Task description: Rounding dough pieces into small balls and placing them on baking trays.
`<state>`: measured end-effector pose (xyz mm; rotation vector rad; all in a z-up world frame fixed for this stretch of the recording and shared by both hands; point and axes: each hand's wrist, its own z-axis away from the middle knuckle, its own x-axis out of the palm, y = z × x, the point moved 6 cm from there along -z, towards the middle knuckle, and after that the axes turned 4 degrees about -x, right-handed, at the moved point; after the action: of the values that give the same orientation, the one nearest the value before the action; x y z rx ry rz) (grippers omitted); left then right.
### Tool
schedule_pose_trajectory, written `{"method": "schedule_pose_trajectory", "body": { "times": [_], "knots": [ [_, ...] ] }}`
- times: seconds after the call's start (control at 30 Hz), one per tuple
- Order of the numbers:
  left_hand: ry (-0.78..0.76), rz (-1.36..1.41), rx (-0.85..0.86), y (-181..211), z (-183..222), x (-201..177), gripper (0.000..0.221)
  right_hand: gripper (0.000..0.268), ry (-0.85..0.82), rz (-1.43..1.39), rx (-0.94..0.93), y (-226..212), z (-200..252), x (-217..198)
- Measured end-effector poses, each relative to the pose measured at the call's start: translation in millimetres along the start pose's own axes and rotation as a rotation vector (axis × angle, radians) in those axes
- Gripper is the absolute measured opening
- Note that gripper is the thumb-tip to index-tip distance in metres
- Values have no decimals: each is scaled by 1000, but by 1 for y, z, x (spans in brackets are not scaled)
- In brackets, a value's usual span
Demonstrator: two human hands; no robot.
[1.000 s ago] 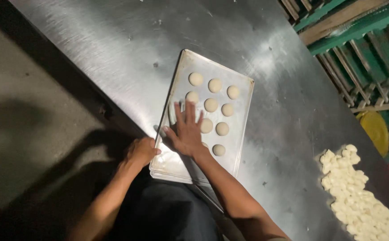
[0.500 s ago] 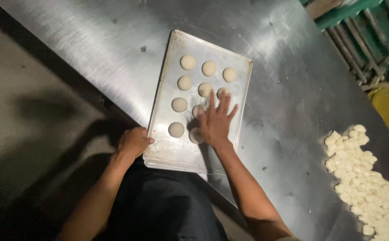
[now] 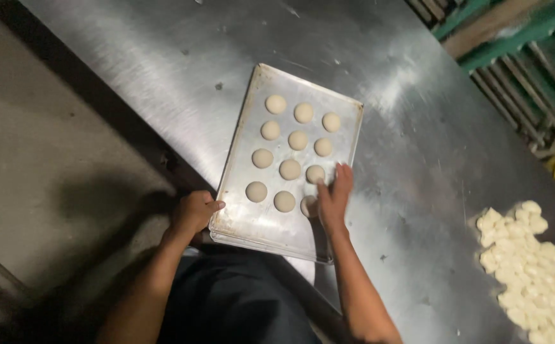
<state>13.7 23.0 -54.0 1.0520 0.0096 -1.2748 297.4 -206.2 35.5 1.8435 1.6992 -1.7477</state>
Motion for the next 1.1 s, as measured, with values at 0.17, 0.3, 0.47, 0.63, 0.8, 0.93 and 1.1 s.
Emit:
{"method": "schedule_pose_trajectory", "body": {
  "times": [0.17, 0.3, 0.47, 0.63, 0.8, 0.93, 1.1],
  "knots": [
    [101, 182, -50, 16, 28, -12, 37, 32, 49, 176, 493, 32, 74, -68],
    [151, 381, 23, 14, 44, -15, 34, 35, -109, 64, 630, 13, 121, -80],
    [261, 435, 133, -7, 25, -25, 34, 34, 82, -551, 1064, -35, 130, -67],
    [259, 687, 57, -61, 1, -56, 39, 38, -74, -613, 987, -54, 85, 7],
    [292, 738, -125, -112, -15, -66, 46, 40, -264, -701, 848, -108, 37, 79],
    [160, 665, -269, -119, -11, -54, 53, 54, -303, -371, 456, -193, -10, 40],
    [38, 576, -259, -87, -4, -36, 56, 35, -362, -254, 522, -160, 36, 30]
  ]
}}
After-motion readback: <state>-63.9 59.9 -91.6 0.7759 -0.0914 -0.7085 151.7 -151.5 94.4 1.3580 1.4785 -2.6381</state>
